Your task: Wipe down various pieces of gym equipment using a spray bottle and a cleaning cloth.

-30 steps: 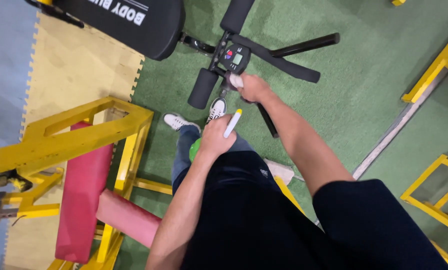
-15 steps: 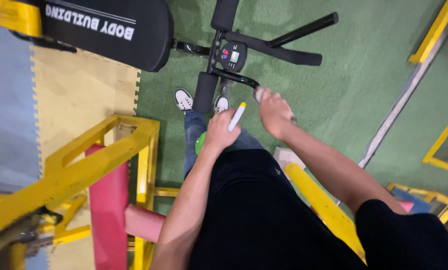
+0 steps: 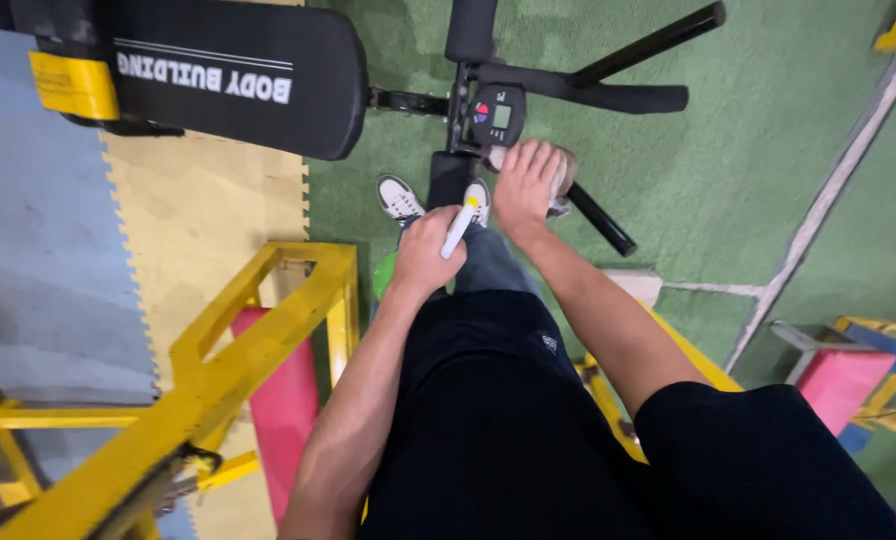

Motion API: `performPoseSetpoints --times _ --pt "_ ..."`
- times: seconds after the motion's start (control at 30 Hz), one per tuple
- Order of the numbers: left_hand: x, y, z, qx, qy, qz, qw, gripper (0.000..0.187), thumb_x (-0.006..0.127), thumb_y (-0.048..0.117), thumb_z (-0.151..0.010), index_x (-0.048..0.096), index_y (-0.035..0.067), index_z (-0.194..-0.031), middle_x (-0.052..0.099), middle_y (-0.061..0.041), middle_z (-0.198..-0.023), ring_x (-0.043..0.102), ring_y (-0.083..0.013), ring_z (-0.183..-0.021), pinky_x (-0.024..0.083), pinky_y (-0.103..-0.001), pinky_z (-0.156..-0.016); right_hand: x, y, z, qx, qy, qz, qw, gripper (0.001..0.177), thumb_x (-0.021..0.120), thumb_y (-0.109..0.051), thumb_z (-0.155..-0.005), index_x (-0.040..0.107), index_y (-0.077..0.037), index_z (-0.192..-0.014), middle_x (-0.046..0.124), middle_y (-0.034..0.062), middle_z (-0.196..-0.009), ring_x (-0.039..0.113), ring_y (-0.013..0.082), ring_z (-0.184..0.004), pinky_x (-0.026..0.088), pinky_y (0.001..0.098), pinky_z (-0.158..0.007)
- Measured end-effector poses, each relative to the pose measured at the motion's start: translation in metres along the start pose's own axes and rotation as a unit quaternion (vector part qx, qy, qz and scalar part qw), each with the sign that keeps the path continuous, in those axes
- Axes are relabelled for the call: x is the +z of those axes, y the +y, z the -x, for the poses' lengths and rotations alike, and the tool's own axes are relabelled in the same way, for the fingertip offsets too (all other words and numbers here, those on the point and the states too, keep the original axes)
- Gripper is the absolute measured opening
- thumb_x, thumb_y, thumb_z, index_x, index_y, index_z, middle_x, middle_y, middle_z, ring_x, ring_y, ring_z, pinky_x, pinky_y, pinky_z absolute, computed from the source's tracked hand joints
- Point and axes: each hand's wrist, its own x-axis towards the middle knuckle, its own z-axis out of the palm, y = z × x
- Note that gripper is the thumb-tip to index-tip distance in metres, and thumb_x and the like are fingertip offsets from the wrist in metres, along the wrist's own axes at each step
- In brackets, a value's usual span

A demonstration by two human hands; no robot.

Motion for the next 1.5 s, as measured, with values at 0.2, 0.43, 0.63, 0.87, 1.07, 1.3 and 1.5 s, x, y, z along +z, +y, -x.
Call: performPoseSetpoints --times 0.2,0.43,0.63,0.87,1.07,1.3,1.5 --pt "-0.021 -0.017 -0.005 0.021 -0.027 0.005 0.999 0.034 0.058 0.004 -0.076 0.07 0.004 -0.108 0.072 -0.023 -0.097 0.069 -0.0448 -0.091 0.055 -0.054 -0.082 -0.059 0.039 -0.009 -0.018 -0.108 -0.081 0.991 0.045 0.05 -0.018 -0.098 0.054 0.001 -0.138 0.06 0.0233 -0.136 0.057 0.0419 -0.127 0.04 0.063 -0.106" --pt "-0.038 -0.024 -0.015 0.053 -0.03 0.019 0.998 0.036 0.06 0.005 -0.075 0.07 0.003 -0.109 0.072 -0.023 -0.097 0.067 -0.0449 -0.092 0.054 -0.053 -0.081 -0.082 0.076 0.009 0.02 -0.257 -0.128 0.958 0.044 0.048 -0.013 -0.102 0.051 0.009 -0.14 0.063 0.031 -0.127 0.065 0.0453 -0.114 0.052 0.0575 -0.094" --pt "-0.041 -0.026 -0.016 0.042 -0.045 0.026 0.998 0.04 0.059 0.006 -0.073 0.069 0.003 -0.111 0.071 -0.022 -0.099 0.068 -0.0443 -0.091 0.054 -0.052 -0.081 -0.037 0.011 0.024 -0.032 -0.038 -0.032 0.998 0.062 0.051 -0.008 -0.092 0.038 0.003 -0.152 0.043 0.0296 -0.154 0.039 0.0428 -0.145 0.029 0.0585 -0.123" --pt "-0.037 -0.033 -0.01 0.042 -0.056 0.005 0.998 0.037 0.058 0.006 -0.075 0.07 0.005 -0.111 0.071 -0.021 -0.098 0.068 -0.0437 -0.092 0.054 -0.053 -0.082 -0.066 -0.056 -0.002 0.056 -0.091 -0.329 0.938 0.059 0.053 -0.003 -0.089 0.048 0.0 -0.148 0.047 0.0208 -0.154 0.044 0.0389 -0.146 0.038 0.0524 -0.118" --pt "-0.039 -0.033 -0.011 0.024 -0.06 0.015 0.998 0.04 0.058 0.007 -0.076 0.069 0.005 -0.114 0.072 -0.022 -0.102 0.068 -0.0442 -0.096 0.054 -0.053 -0.084 -0.052 -0.029 -0.001 -0.103 -0.007 -0.271 0.957 0.055 0.057 -0.005 -0.086 0.056 -0.005 -0.14 0.055 0.0147 -0.15 0.052 0.0309 -0.14 0.045 0.0479 -0.115" --pt "-0.031 -0.035 -0.034 0.043 -0.041 0.023 0.998 0.044 0.057 0.005 -0.076 0.068 0.006 -0.119 0.072 -0.022 -0.107 0.067 -0.0456 -0.097 0.053 -0.054 -0.087 -0.15 0.053 -0.03 -0.006 -0.278 -0.186 0.942 0.046 0.048 -0.001 -0.103 0.056 -0.004 -0.148 0.061 0.016 -0.147 0.063 0.0299 -0.13 0.056 0.0444 -0.102" --pt "-0.032 -0.017 -0.048 0.068 -0.037 0.077 0.994 0.043 0.056 0.003 -0.078 0.066 0.004 -0.12 0.071 -0.024 -0.108 0.067 -0.0454 -0.101 0.054 -0.051 -0.088 -0.108 0.036 -0.057 -0.178 -0.009 -0.092 0.98 0.069 0.059 -0.01 -0.083 0.049 -0.009 -0.151 0.043 0.0137 -0.162 0.036 0.0306 -0.151 0.028 0.0486 -0.122"
